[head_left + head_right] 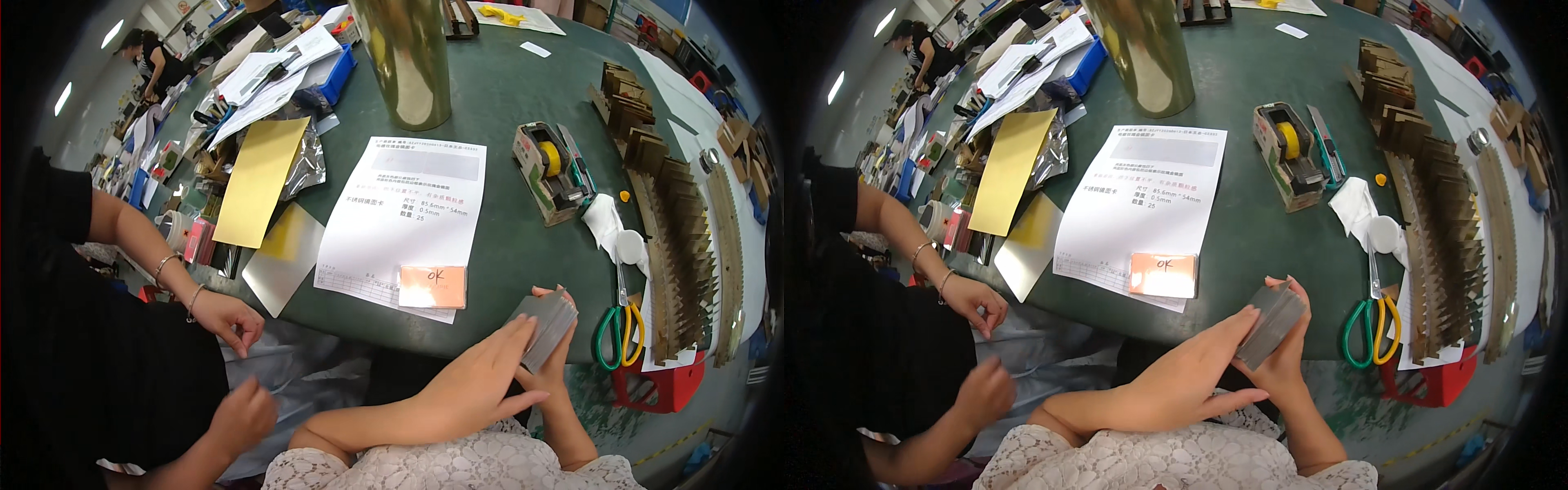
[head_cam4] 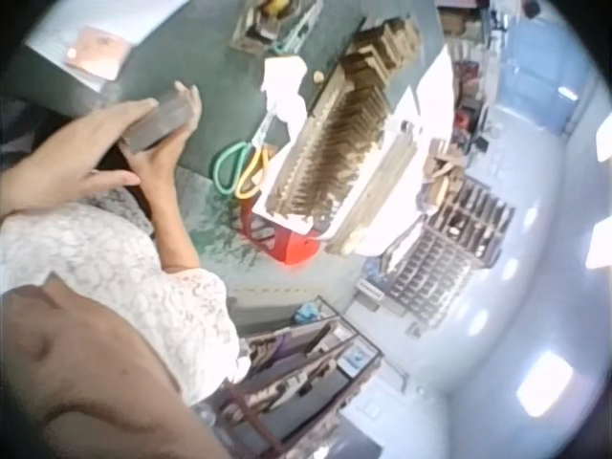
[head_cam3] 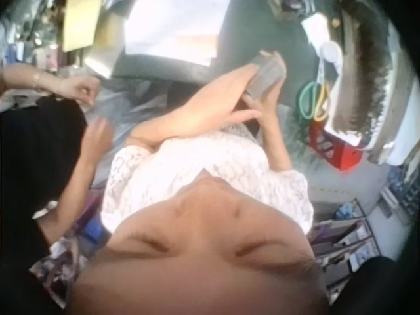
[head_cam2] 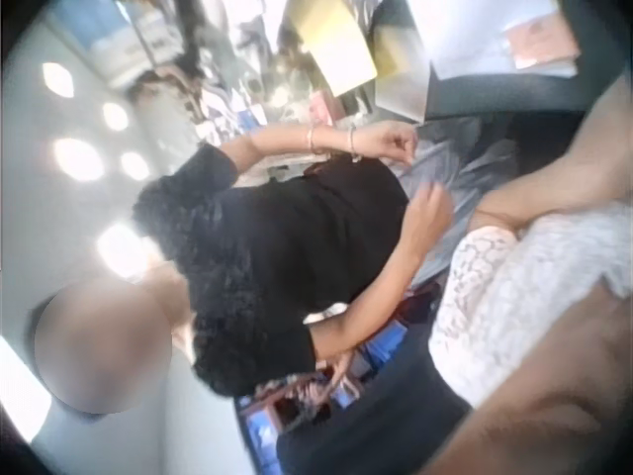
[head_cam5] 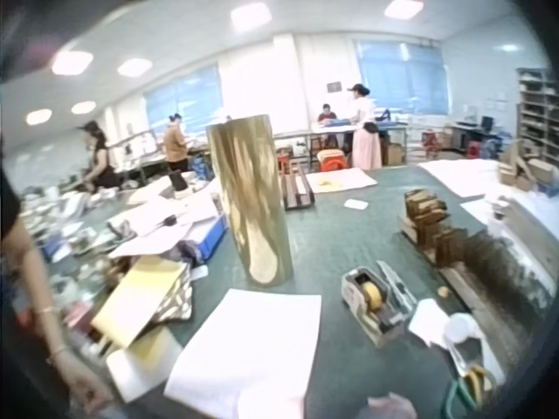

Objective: The person places small rectangular metallic items into clear plastic sleeves and folds the top to seal them. The person repeats this process for multiple items, handling them one at a time.

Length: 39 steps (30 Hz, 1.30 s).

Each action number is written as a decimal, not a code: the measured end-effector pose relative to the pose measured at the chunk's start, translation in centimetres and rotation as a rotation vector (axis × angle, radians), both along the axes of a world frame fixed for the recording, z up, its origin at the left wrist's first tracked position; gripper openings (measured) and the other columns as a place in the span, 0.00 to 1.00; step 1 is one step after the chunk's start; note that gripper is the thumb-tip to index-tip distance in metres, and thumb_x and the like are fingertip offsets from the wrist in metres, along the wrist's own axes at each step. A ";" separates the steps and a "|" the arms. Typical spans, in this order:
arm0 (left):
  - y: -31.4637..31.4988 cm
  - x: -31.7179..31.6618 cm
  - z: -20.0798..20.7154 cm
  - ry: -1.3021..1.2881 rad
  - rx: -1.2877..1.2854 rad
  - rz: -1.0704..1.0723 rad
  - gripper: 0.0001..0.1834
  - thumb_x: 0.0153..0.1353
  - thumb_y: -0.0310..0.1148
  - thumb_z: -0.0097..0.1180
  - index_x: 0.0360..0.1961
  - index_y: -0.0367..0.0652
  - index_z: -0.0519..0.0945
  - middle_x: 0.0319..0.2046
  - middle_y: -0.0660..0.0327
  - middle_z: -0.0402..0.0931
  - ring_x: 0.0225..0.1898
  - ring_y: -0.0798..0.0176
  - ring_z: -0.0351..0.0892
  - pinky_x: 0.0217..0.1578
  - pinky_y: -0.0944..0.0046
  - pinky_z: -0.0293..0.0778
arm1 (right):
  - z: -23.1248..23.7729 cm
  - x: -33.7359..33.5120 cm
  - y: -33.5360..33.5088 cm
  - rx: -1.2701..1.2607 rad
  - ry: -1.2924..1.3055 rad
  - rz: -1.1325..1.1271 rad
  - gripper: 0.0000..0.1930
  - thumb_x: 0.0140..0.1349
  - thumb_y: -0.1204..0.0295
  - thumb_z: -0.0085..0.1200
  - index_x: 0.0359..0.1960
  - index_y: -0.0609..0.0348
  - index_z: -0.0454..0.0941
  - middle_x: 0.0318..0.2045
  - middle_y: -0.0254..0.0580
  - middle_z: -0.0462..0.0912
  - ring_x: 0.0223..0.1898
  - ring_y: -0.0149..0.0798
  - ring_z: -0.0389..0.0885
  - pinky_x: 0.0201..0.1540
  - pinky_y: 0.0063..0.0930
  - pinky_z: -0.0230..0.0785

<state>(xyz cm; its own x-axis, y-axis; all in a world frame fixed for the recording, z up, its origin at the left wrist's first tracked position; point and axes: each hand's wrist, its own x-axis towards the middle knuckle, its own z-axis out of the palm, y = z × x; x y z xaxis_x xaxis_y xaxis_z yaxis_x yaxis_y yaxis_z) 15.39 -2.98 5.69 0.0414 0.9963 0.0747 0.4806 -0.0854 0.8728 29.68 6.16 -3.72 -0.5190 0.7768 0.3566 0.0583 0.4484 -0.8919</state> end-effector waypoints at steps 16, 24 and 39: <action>1.9 -3.0 -0.5 -0.362 -0.133 0.075 0.27 0.70 0.34 0.54 0.67 0.35 0.65 0.64 0.48 0.67 0.66 0.52 0.67 0.65 0.54 0.64 | 0.5 -0.2 0.0 -0.119 0.022 0.028 0.62 0.44 0.65 0.78 0.73 0.58 0.41 0.68 0.51 0.59 0.67 0.46 0.63 0.67 0.43 0.60; 2.3 -2.8 -1.4 -0.449 -0.165 -0.027 0.25 0.72 0.33 0.53 0.66 0.36 0.65 0.59 0.49 0.70 0.57 0.55 0.73 0.56 0.58 0.71 | 0.3 0.1 -0.2 -0.227 0.094 0.066 0.62 0.43 0.66 0.79 0.73 0.56 0.41 0.67 0.50 0.59 0.61 0.43 0.69 0.61 0.42 0.68; 1.8 1.2 -2.1 0.030 0.141 0.162 0.33 0.66 0.37 0.59 0.64 0.29 0.62 0.62 0.38 0.66 0.62 0.38 0.69 0.60 0.52 0.70 | 0.1 -0.2 -0.1 -0.249 0.102 -0.003 0.57 0.46 0.65 0.76 0.72 0.58 0.46 0.66 0.52 0.62 0.61 0.42 0.69 0.63 0.39 0.65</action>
